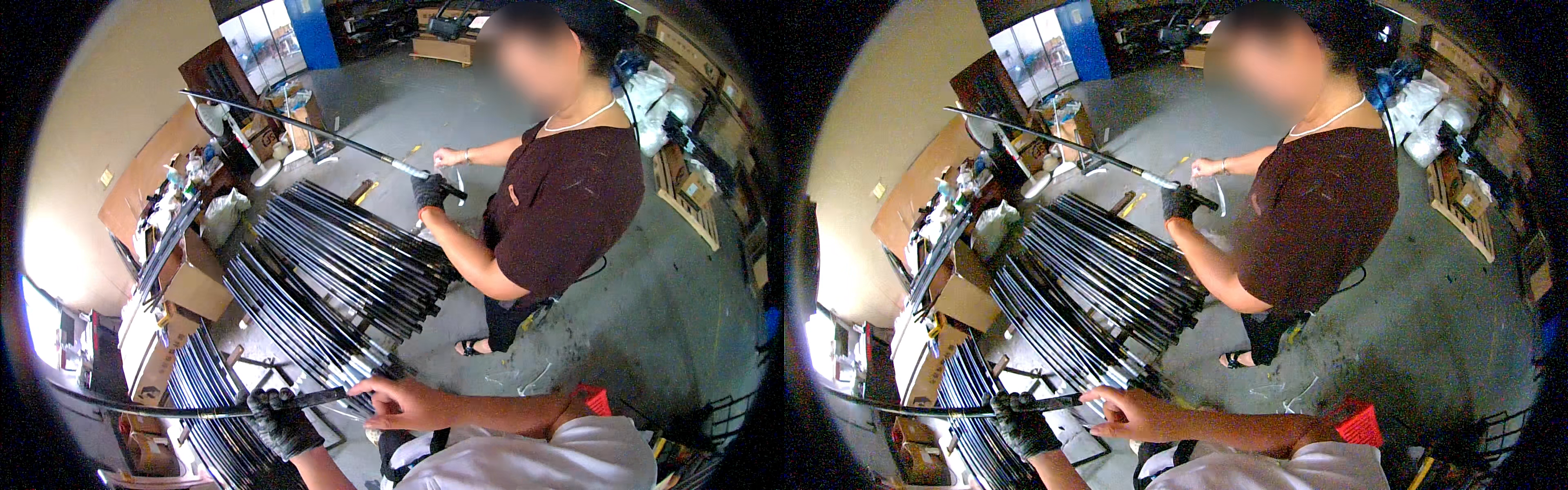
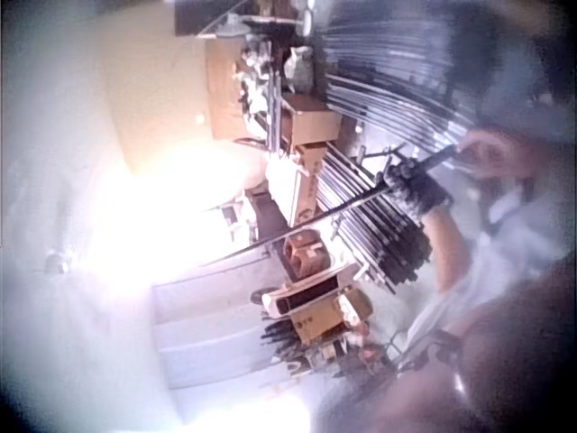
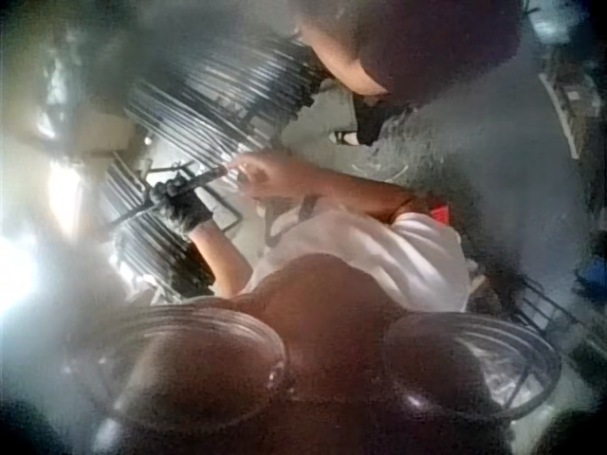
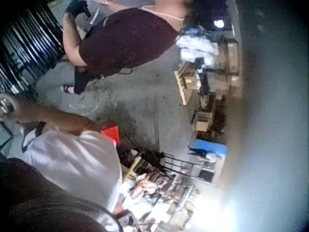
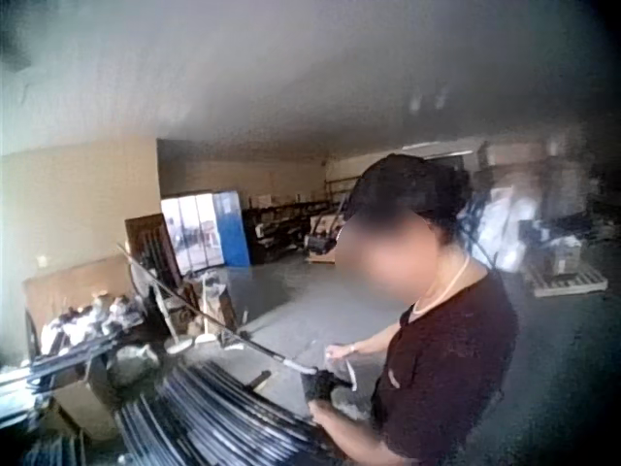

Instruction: The person applies white tape to the ends of long black rods. They pick up a rod from a rack, wrap a strip of tape around its end by hand, and then place the rod back onto a storage rack.

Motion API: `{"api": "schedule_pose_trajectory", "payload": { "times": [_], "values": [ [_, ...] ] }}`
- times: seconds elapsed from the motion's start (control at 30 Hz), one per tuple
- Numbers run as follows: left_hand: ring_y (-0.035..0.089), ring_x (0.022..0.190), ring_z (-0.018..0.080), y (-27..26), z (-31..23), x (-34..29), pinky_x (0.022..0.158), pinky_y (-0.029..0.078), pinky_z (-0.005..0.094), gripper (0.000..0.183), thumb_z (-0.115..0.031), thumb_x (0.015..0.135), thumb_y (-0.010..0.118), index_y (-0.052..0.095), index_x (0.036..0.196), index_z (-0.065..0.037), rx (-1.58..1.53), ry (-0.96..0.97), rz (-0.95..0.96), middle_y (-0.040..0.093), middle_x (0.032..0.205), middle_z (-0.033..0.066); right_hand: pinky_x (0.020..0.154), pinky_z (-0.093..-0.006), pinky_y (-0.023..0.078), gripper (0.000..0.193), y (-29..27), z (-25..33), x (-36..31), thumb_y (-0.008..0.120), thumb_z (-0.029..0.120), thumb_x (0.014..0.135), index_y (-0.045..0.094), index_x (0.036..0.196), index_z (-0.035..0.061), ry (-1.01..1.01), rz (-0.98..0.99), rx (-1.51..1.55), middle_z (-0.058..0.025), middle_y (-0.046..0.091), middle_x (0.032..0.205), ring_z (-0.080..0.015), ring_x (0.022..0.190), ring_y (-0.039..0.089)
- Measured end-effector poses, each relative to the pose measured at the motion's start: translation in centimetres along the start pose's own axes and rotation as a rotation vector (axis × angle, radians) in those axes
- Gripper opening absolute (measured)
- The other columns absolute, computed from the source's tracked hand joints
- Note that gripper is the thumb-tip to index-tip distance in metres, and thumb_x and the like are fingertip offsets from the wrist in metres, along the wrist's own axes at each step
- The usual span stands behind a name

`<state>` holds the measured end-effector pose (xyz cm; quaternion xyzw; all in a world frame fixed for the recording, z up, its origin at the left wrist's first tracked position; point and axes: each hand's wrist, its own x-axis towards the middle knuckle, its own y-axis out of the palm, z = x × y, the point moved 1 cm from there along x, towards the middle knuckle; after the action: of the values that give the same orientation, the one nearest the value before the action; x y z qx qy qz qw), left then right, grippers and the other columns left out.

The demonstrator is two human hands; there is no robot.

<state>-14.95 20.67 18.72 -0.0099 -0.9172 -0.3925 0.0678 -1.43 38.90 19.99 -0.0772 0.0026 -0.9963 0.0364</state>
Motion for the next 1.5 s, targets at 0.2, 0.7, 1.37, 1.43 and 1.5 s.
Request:
{"api": "schedule_pose_trajectory", "payload": {
  "times": [0.2,0.7,1.37,1.43,1.5],
  "values": [
    [0.049,0.051,0.0093,-0.2,0.9,1.1,0.049,0.045,0.0245,0.012,-0.017,0.086,0.055,0.050,0.094,-0.010,-0.051,-0.010,0.114,0.051,0.065,0.0000,0.051,-0.0291,0.040,0.021,-0.1,-2.7,0.1,0.061,0.021,0.082,0.057,0.094,0.0036,0.033,0.014,-0.222,-0.0077,0.055,0.060,-0.0131,0.051,0.051],
    [0.042,0.039,0.0100,0.1,6.0,3.9,0.038,0.039,0.0290,0.032,-0.033,0.085,0.051,0.047,0.096,-0.003,0.054,-0.294,0.229,0.048,0.053,0.0021,0.058,-0.0439,0.043,0.016,-0.2,1.8,-0.8,0.060,0.022,0.072,0.056,0.071,0.0059,-0.170,-0.275,-0.473,-0.0116,0.057,0.062,-0.0324,0.061,0.057],
    [0.053,0.063,0.0132,-6.7,-3.9,6.9,0.056,0.048,0.0308,0.042,-0.010,0.078,0.062,0.042,0.116,-0.013,0.174,-0.372,0.260,0.056,0.082,0.0039,0.054,-0.0332,0.040,0.008,5.9,5.0,9.1,0.061,0.011,0.079,0.055,0.080,0.0054,-0.352,-0.676,-0.572,-0.0075,0.056,0.069,-0.0247,0.062,0.054],
    [0.051,0.058,0.0129,-6.4,-4.7,6.5,0.051,0.047,0.0281,0.054,-0.008,0.079,0.061,0.035,0.124,-0.020,0.203,-0.367,0.201,0.054,0.082,0.0042,0.056,-0.0319,0.040,0.007,7.8,6.1,10.3,0.061,0.006,0.078,0.056,0.082,0.0045,-0.453,-0.618,-0.483,-0.0067,0.052,0.069,-0.0222,0.063,0.052],
    [0.054,0.066,0.0141,-7.3,-4.7,6.1,0.056,0.048,0.0263,0.055,-0.006,0.076,0.063,0.036,0.123,-0.015,0.162,-0.428,0.199,0.055,0.086,0.0058,0.066,-0.0301,0.041,0.005,9.3,6.2,10.9,0.060,0.006,0.080,0.056,0.082,0.0041,-0.481,-0.527,-0.319,-0.0066,0.050,0.081,-0.0196,0.076,0.051]
  ]
}}
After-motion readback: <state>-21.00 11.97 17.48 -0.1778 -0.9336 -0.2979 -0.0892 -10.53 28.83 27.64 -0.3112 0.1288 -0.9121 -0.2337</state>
